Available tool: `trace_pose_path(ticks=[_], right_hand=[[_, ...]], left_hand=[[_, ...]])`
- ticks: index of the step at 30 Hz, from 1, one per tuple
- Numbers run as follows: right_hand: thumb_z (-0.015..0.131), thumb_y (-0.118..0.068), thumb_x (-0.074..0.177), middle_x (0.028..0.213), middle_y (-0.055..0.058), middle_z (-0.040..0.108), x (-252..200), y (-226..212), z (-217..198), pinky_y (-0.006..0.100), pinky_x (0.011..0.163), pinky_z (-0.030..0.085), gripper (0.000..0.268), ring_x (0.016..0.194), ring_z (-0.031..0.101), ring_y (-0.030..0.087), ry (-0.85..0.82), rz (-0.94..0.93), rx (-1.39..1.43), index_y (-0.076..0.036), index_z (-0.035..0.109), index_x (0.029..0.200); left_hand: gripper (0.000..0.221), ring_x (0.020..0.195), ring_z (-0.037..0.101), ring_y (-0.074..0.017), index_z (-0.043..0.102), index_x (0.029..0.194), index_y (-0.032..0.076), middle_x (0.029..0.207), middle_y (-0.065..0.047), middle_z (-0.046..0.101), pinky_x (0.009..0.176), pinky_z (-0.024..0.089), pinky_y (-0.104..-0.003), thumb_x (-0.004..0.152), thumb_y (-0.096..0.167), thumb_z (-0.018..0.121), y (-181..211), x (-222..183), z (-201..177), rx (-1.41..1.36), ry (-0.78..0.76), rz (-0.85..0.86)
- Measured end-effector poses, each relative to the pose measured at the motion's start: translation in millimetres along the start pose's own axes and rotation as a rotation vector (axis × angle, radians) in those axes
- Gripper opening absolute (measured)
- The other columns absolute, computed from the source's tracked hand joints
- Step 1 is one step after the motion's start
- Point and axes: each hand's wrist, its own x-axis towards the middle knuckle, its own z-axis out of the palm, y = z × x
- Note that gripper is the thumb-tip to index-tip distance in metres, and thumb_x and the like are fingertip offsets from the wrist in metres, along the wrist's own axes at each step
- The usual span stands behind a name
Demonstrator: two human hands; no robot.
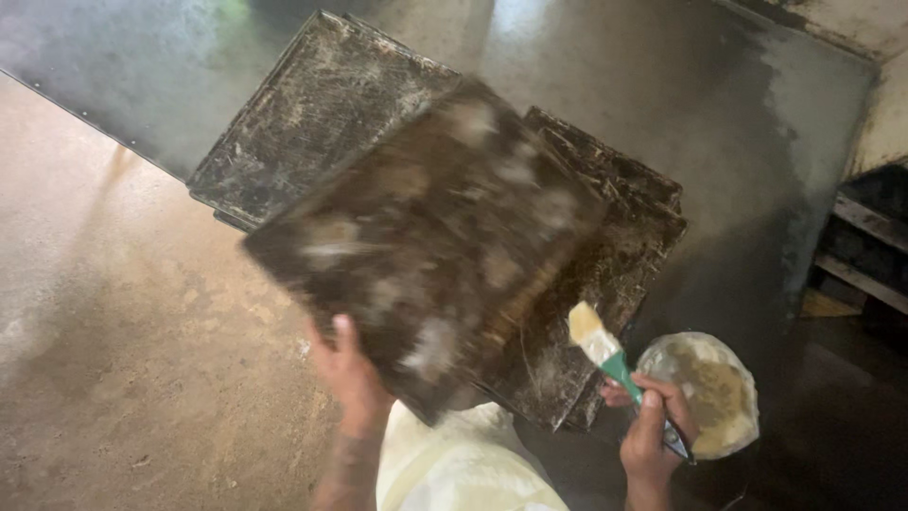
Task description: The person greases baking trays by dipping a brush into a bowl of grease and spreading it across each tray's surface. They move each greased tray to a stack on the left before repeating the process with the next tray from the stack on the right.
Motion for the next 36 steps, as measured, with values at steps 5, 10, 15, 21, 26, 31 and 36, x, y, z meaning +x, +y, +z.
trace_pose_path(ticks=[5, 10, 15, 21, 26, 31, 36], right_hand=[[0.047, -0.024, 0.109, 0.093, 0.019, 0.074, -15, 12, 9, 0.034, 0.065, 0.064, 0.032, 0.075, 0.076, 0.024, -0.016, 0.014, -0.054, 0.005, 0.061, 0.112], [0.054, -0.018, 0.105, 0.090, 0.018, 0.076, -29, 6, 44, 0.030, 0.066, 0.063, 0.025, 0.074, 0.076, 0.021, -0.110, 0.120, -0.104, 0.003, 0.066, 0.109], [0.061, -0.015, 0.099, 0.085, 0.012, 0.079, -25, -3, 67, 0.028, 0.062, 0.062, 0.020, 0.072, 0.078, 0.017, -0.301, 0.136, -0.211, 0.001, 0.072, 0.102], [0.062, -0.011, 0.100, 0.085, 0.011, 0.076, -40, -18, 79, 0.029, 0.065, 0.060, 0.018, 0.074, 0.076, 0.016, -0.440, 0.169, -0.172, 0.002, 0.072, 0.105], [0.065, -0.007, 0.095, 0.093, 0.013, 0.077, -41, -33, 44, 0.032, 0.069, 0.063, 0.018, 0.078, 0.074, 0.019, -0.409, 0.205, -0.051, 0.002, 0.072, 0.109], [0.063, -0.012, 0.098, 0.088, 0.009, 0.075, -4, -35, -59, 0.033, 0.075, 0.055, 0.013, 0.082, 0.072, 0.019, 0.136, 0.181, -0.661, -0.005, 0.073, 0.093], [0.066, -0.023, 0.102, 0.099, 0.021, 0.072, 53, 44, -147, 0.039, 0.077, 0.055, 0.020, 0.095, 0.071, 0.038, 0.278, 0.196, -0.995, -0.006, 0.073, 0.108]], left_hand=[[0.078, 0.153, 0.022, -0.0363, 0.015, 0.164, 0.018, 0.171, -0.014, 0.015, 0.124, 0.014, -0.061, 0.101, 0.029, 0.058, 8, 111, -31, -0.068, 0.192, -0.087], [0.071, 0.143, 0.043, -0.0409, 0.019, 0.157, 0.013, 0.162, -0.022, 0.033, 0.119, 0.038, -0.059, 0.096, 0.017, 0.055, -60, 256, -40, -0.428, -0.074, 0.189], [0.068, 0.159, 0.029, -0.0405, 0.011, 0.163, -0.001, 0.170, -0.023, 0.019, 0.132, 0.024, -0.050, 0.115, 0.025, 0.052, -103, 353, -12, 0.145, 0.084, 0.661], [0.070, 0.163, 0.023, -0.0343, 0.016, 0.164, -0.002, 0.173, -0.022, 0.018, 0.137, 0.018, -0.048, 0.117, 0.043, 0.042, -112, 355, -21, 0.428, 0.029, 0.598], [0.078, 0.160, 0.016, -0.0299, 0.004, 0.166, 0.010, 0.173, -0.014, 0.001, 0.132, 0.016, -0.042, 0.112, 0.051, 0.042, -119, 230, -33, 0.040, -0.140, 0.118], [0.086, 0.163, 0.004, -0.0285, -0.009, 0.167, 0.000, 0.178, -0.016, -0.003, 0.129, -0.001, -0.045, 0.115, 0.053, 0.034, -183, 60, -17, 0.195, -0.407, -0.078], [0.106, 0.155, 0.017, -0.0308, -0.010, 0.162, 0.000, 0.170, -0.021, 0.005, 0.127, 0.011, -0.043, 0.093, 0.012, 0.069, -162, -6, 2, 0.338, -0.666, 0.270]])
